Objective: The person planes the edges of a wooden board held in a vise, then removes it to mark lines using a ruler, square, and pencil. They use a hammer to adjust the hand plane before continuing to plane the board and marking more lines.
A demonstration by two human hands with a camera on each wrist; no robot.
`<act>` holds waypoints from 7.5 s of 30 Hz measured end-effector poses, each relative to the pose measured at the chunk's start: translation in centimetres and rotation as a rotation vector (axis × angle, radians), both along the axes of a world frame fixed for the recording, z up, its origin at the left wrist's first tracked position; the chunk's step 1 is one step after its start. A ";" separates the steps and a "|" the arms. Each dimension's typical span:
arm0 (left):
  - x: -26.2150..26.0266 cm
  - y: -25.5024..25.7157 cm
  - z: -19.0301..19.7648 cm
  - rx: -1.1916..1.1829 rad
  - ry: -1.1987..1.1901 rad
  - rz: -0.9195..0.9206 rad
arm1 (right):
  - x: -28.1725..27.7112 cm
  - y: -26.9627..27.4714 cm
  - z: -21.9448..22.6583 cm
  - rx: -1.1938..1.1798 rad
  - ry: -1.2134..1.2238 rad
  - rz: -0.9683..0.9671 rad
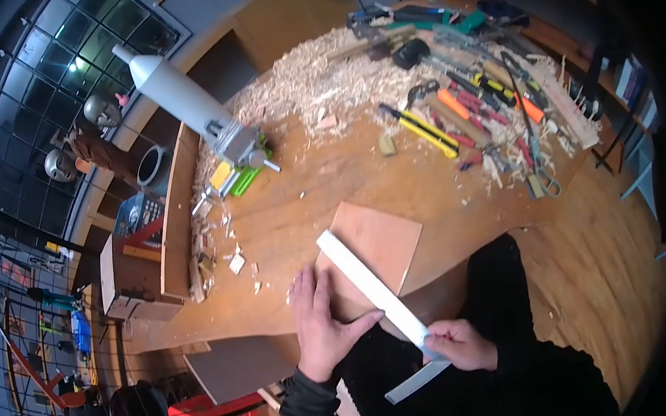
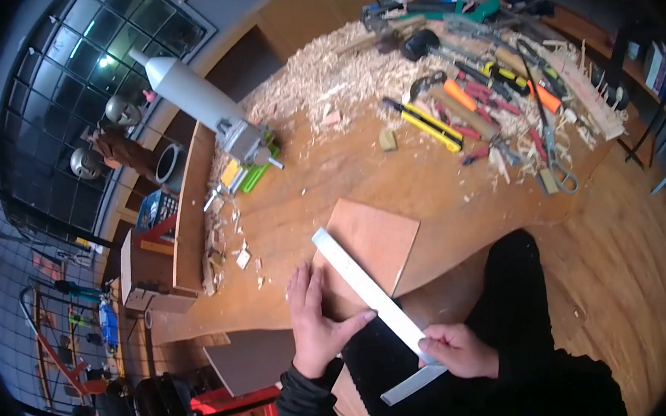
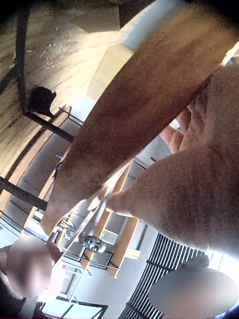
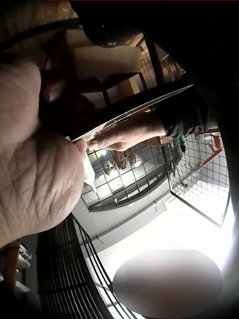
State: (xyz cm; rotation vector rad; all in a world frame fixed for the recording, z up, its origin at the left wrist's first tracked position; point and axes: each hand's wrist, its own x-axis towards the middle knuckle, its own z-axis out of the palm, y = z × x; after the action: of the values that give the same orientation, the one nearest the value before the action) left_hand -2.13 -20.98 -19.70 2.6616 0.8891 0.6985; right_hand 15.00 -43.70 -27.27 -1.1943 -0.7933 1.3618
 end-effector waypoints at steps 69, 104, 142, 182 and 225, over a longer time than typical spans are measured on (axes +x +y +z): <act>0.7 -0.4 -0.1 0.077 -0.044 0.110 | 0.8 0.1 0.9 0.008 0.126 -0.308; 0.8 -0.3 -0.7 0.081 -0.049 0.107 | 0.2 0.4 1.0 0.050 0.217 -0.345; 0.8 -0.3 -0.5 0.082 -0.056 0.085 | 2.6 -0.9 1.5 -0.006 0.202 -0.398; 0.7 -0.3 -0.3 0.100 -0.052 0.100 | 2.9 -0.3 1.6 -0.026 0.161 -0.373; 1.0 -0.4 -0.6 0.158 -0.053 0.099 | -0.4 1.8 1.8 0.053 0.225 -0.211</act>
State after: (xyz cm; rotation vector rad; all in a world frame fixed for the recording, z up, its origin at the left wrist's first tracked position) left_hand -1.11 -21.41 -20.33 2.7358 0.9959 0.8933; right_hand 14.62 -41.91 -25.46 -1.0310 -0.5252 1.2653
